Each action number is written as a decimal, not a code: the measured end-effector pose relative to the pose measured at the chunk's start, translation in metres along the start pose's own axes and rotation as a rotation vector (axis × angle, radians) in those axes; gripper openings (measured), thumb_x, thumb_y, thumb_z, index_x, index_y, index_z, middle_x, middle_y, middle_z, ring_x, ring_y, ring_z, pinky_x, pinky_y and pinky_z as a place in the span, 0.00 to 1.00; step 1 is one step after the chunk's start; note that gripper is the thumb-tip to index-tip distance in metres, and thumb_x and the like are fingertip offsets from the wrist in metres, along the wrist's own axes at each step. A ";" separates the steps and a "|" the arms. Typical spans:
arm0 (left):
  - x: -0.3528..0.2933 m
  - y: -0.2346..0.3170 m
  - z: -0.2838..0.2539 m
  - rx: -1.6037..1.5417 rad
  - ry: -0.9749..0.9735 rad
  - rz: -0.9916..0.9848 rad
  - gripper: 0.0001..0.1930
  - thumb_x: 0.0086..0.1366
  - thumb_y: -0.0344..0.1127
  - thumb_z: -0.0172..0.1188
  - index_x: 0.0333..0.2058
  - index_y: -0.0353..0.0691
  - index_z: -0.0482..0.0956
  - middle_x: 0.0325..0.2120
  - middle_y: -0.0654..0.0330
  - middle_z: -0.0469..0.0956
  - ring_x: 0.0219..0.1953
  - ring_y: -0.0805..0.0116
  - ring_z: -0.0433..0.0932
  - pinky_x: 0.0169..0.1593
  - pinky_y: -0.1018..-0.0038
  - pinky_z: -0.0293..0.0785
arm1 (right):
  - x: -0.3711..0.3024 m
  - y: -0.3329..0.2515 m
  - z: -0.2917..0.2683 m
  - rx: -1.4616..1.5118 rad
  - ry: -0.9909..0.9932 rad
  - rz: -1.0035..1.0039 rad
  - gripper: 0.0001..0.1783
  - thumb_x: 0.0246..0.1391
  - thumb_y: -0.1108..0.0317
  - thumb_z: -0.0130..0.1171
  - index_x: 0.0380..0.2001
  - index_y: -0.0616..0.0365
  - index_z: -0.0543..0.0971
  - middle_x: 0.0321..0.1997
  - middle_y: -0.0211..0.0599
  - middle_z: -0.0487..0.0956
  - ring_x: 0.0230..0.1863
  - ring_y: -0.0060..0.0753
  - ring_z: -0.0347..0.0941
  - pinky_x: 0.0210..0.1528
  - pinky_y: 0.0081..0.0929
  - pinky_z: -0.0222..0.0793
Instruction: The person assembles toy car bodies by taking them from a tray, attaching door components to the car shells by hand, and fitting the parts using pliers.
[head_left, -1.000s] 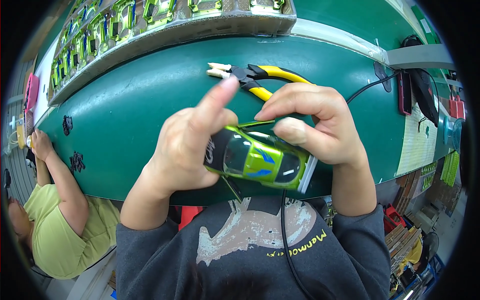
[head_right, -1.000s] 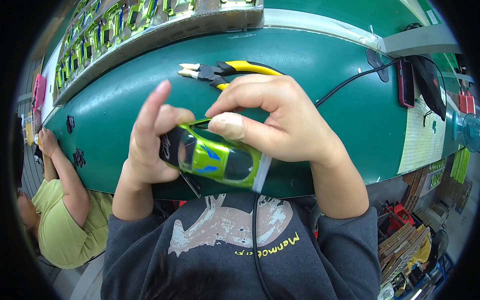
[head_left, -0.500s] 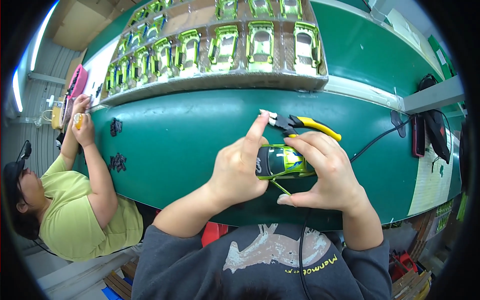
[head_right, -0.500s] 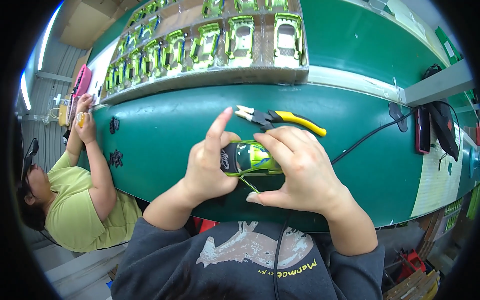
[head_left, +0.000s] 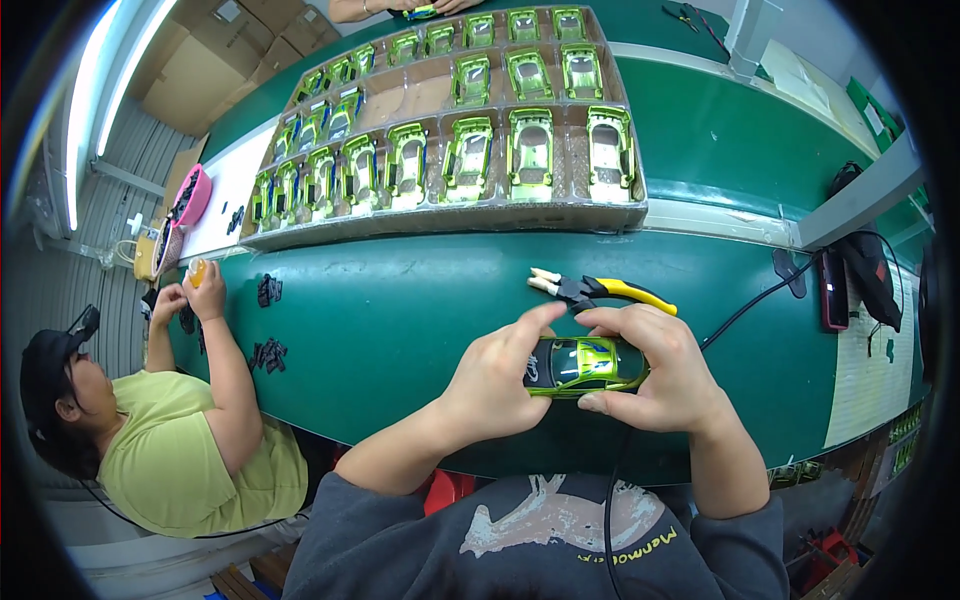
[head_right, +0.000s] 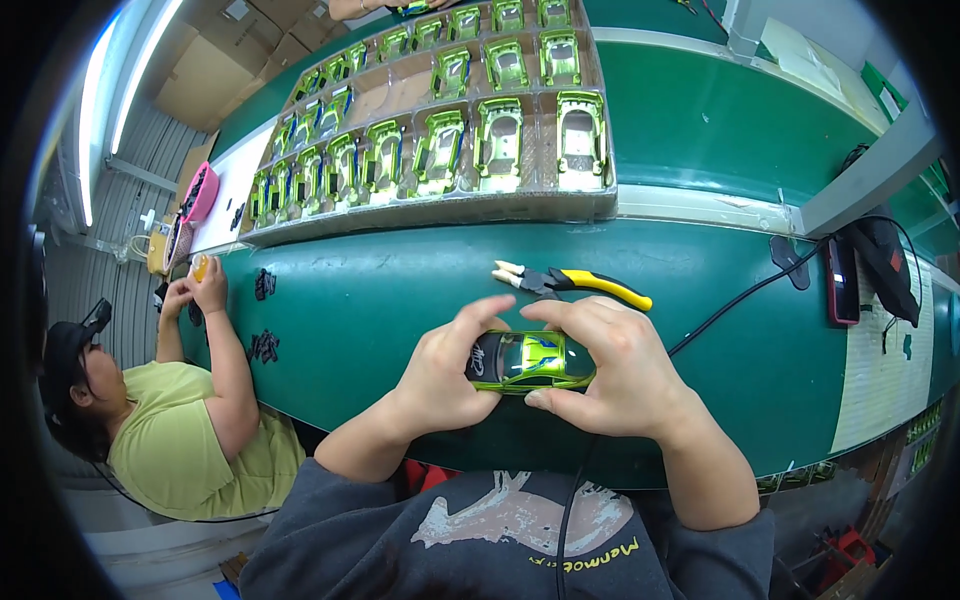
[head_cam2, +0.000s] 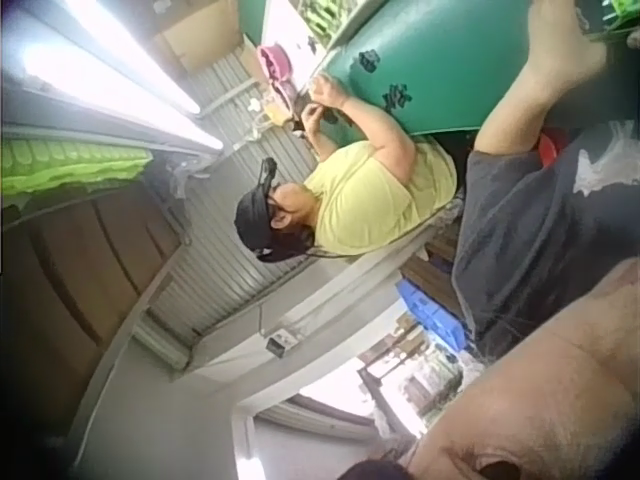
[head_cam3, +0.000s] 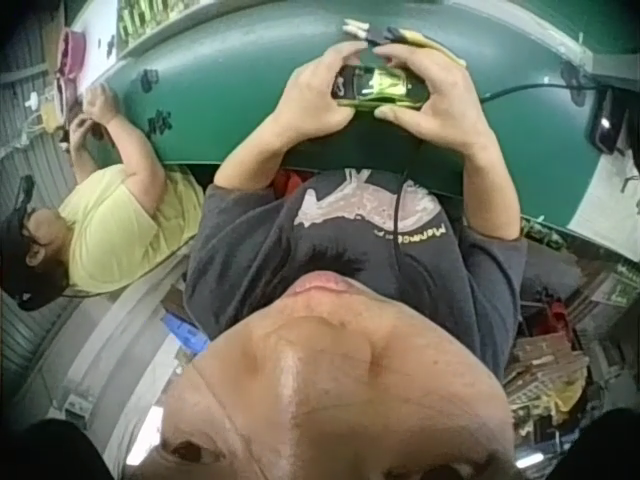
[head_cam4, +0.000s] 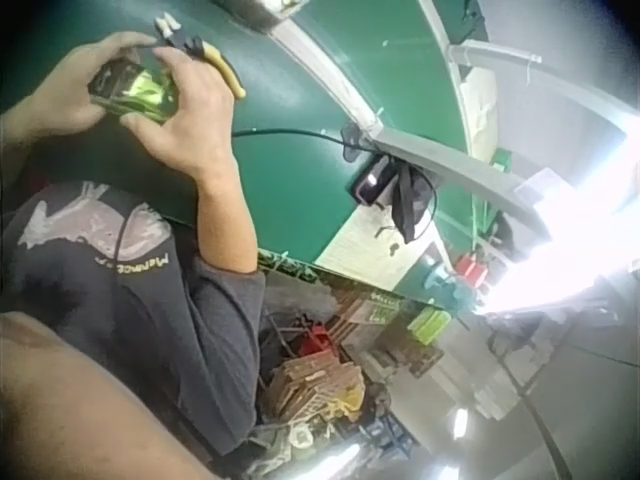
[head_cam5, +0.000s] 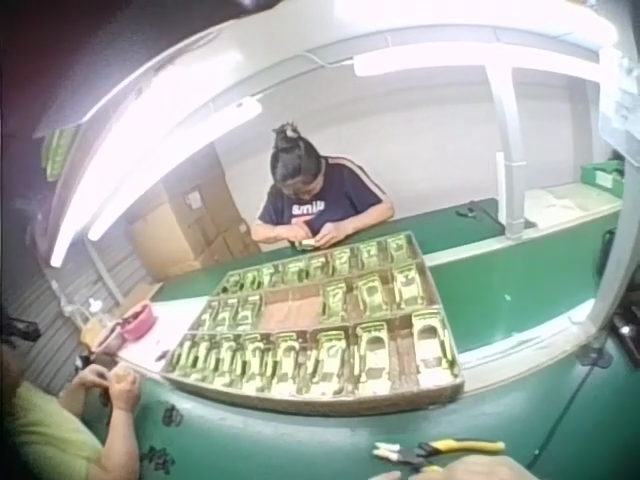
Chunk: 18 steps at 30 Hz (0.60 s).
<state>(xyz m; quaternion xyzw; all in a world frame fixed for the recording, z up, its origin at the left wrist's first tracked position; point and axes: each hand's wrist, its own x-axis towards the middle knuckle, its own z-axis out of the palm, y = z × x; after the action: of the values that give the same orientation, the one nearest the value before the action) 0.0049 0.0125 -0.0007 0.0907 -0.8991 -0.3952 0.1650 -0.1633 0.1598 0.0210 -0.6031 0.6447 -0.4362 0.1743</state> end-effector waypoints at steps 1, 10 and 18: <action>0.003 0.004 -0.002 0.004 -0.003 0.007 0.39 0.45 0.24 0.64 0.60 0.34 0.64 0.34 0.51 0.78 0.38 0.50 0.80 0.41 0.63 0.76 | 0.000 0.000 -0.001 0.039 -0.006 0.032 0.35 0.31 0.62 0.76 0.48 0.58 0.77 0.38 0.43 0.80 0.40 0.45 0.78 0.46 0.36 0.74; 0.020 -0.004 -0.031 0.266 0.157 0.237 0.14 0.47 0.18 0.61 0.36 0.33 0.79 0.32 0.52 0.76 0.34 0.53 0.77 0.38 0.65 0.75 | -0.002 0.005 -0.009 0.183 0.103 0.083 0.56 0.36 0.47 0.77 0.65 0.58 0.61 0.53 0.52 0.76 0.57 0.48 0.74 0.57 0.37 0.68; 0.169 -0.123 -0.171 -0.077 0.594 -0.582 0.12 0.64 0.36 0.62 0.39 0.32 0.76 0.26 0.59 0.78 0.21 0.74 0.73 0.24 0.74 0.69 | -0.005 0.007 0.002 0.183 0.191 0.236 0.45 0.43 0.52 0.74 0.61 0.59 0.66 0.54 0.46 0.74 0.53 0.43 0.75 0.54 0.37 0.70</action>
<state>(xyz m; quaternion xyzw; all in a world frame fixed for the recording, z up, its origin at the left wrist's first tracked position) -0.0849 -0.2356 0.0546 0.4449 -0.7338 -0.4154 0.3017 -0.1653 0.1633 0.0133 -0.4606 0.6824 -0.5247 0.2166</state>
